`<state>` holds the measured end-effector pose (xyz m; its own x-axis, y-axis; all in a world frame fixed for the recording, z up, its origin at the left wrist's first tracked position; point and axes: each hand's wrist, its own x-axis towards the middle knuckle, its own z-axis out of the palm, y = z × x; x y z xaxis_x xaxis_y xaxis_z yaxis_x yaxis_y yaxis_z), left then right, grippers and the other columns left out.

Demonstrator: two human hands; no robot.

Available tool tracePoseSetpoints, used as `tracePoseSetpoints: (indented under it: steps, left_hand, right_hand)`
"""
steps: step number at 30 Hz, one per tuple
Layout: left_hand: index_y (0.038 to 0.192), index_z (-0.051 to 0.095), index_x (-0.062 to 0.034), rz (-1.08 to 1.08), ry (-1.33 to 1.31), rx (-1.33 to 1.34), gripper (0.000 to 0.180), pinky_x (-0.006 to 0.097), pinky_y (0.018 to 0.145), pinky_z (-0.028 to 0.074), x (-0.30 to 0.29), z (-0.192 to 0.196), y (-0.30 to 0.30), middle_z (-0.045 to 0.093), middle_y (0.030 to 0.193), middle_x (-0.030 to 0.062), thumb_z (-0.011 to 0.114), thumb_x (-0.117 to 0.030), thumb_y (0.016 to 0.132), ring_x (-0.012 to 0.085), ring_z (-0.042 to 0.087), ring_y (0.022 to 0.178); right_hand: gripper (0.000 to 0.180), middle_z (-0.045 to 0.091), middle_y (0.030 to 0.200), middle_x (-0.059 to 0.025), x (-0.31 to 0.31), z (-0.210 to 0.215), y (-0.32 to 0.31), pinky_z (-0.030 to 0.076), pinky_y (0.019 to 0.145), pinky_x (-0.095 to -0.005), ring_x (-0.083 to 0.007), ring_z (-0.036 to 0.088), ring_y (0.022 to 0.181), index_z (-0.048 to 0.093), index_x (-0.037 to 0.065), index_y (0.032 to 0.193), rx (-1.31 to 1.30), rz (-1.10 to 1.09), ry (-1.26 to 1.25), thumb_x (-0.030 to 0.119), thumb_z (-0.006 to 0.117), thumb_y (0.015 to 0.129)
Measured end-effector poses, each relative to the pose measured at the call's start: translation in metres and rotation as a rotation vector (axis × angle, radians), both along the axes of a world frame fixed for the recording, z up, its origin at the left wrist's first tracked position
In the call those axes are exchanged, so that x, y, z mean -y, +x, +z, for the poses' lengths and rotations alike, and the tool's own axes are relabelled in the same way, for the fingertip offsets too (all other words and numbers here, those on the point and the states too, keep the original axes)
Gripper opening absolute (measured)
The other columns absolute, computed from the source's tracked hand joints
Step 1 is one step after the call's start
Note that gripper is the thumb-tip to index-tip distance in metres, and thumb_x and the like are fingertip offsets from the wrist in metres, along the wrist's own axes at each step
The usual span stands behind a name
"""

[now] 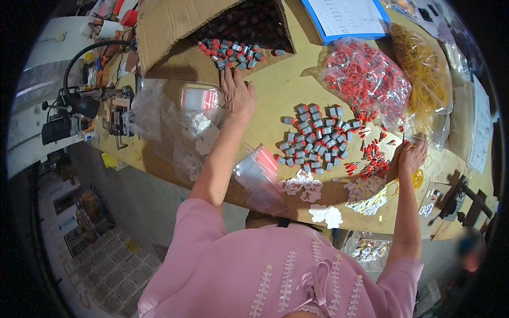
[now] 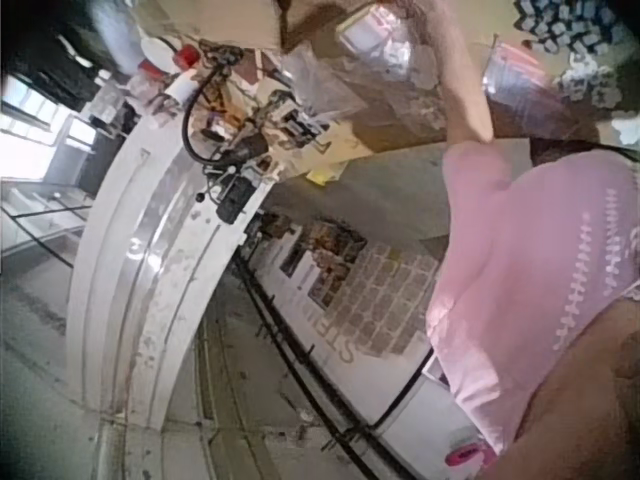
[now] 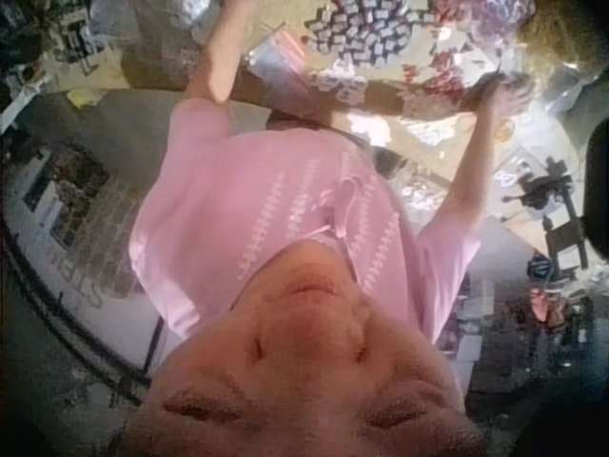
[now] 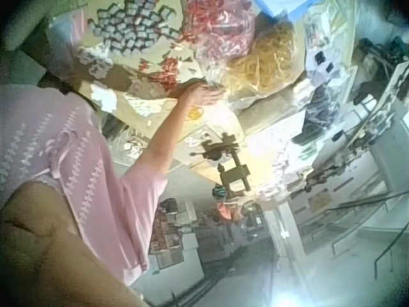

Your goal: The person empties a box of small gray and red components onto a table, then repeatedly picks up a white cutout, a small rectangular piece, and a yellow rubber band, wraps the band around the pieces, and places the assembled unit into a basket. The person also handles a clear plastic bag containing additional white cutouts.

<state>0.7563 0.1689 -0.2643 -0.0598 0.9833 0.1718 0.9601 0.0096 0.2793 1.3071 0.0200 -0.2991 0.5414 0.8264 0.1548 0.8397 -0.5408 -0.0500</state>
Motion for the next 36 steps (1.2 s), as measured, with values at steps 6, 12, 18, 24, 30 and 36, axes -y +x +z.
tracePoseSetpoints:
  steps: [6,12,18,24,30,36]
  left_hand:
    - [0.148,0.039,0.0019,0.231,-0.001,0.185,0.060,0.054,0.119,0.025,-0.010,-0.024,-0.004,0.035,0.156,0.0258,0.060,-0.020,0.096,0.0422,0.035,0.142]
    - [0.150,0.037,-0.0001,0.090,0.137,0.190,0.064,0.053,0.118,0.026,0.004,-0.040,-0.002,0.042,0.152,0.0205,0.064,-0.014,0.093,0.0399,0.035,0.143]
    - [0.139,0.056,-0.0123,0.061,0.246,0.120,0.053,0.048,0.113,0.032,-0.010,-0.024,0.007,0.055,0.140,0.0136,0.073,-0.025,0.091,0.0336,0.045,0.133]
    - [0.117,0.064,-0.0137,0.102,0.294,0.144,0.034,0.049,0.099,0.040,-0.025,-0.035,-0.003,0.062,0.117,0.0106,0.074,-0.030,0.089,0.0350,0.052,0.113]
    - [0.114,0.060,-0.0063,-0.013,0.179,0.209,0.028,0.050,0.096,0.040,0.030,-0.030,0.033,0.060,0.108,0.0145,0.070,-0.017,0.090,0.0363,0.053,0.107]
    - [0.119,0.061,-0.0084,-0.267,0.043,0.455,0.030,0.049,0.098,0.043,0.083,0.009,0.089,0.062,0.121,0.0133,0.068,-0.014,0.090,0.0358,0.057,0.111]
  right_hand:
    - [0.054,0.048,0.154,-0.0140,0.003,-0.001,0.001,0.030,0.120,-0.0450,-0.0336,0.042,0.144,0.046,0.013,0.152,0.015,0.005,-0.003,0.030,0.049,0.101]
    - [0.054,0.047,0.156,-0.0123,0.004,-0.006,0.006,0.031,0.120,-0.0448,-0.0330,0.041,0.144,0.045,0.015,0.153,0.034,0.011,0.008,0.032,0.048,0.101]
    - [0.055,0.047,0.156,-0.0116,0.005,-0.007,0.006,0.031,0.120,-0.0449,-0.0333,0.042,0.144,0.044,0.016,0.154,0.032,-0.008,0.013,0.033,0.047,0.102]
    - [0.055,0.047,0.156,-0.0113,0.001,-0.001,0.000,0.032,0.120,-0.0448,-0.0329,0.042,0.144,0.044,0.016,0.154,0.025,-0.008,0.006,0.031,0.047,0.102]
    - [0.054,0.049,0.155,-0.0107,0.003,-0.002,0.001,0.033,0.119,-0.0444,-0.0314,0.043,0.144,0.047,0.015,0.152,0.032,-0.007,0.015,0.030,0.048,0.101]
    - [0.052,0.051,0.153,-0.0109,0.001,-0.006,0.005,0.032,0.119,-0.0442,-0.0318,0.043,0.144,0.050,0.013,0.150,0.042,-0.012,0.012,0.031,0.047,0.101]
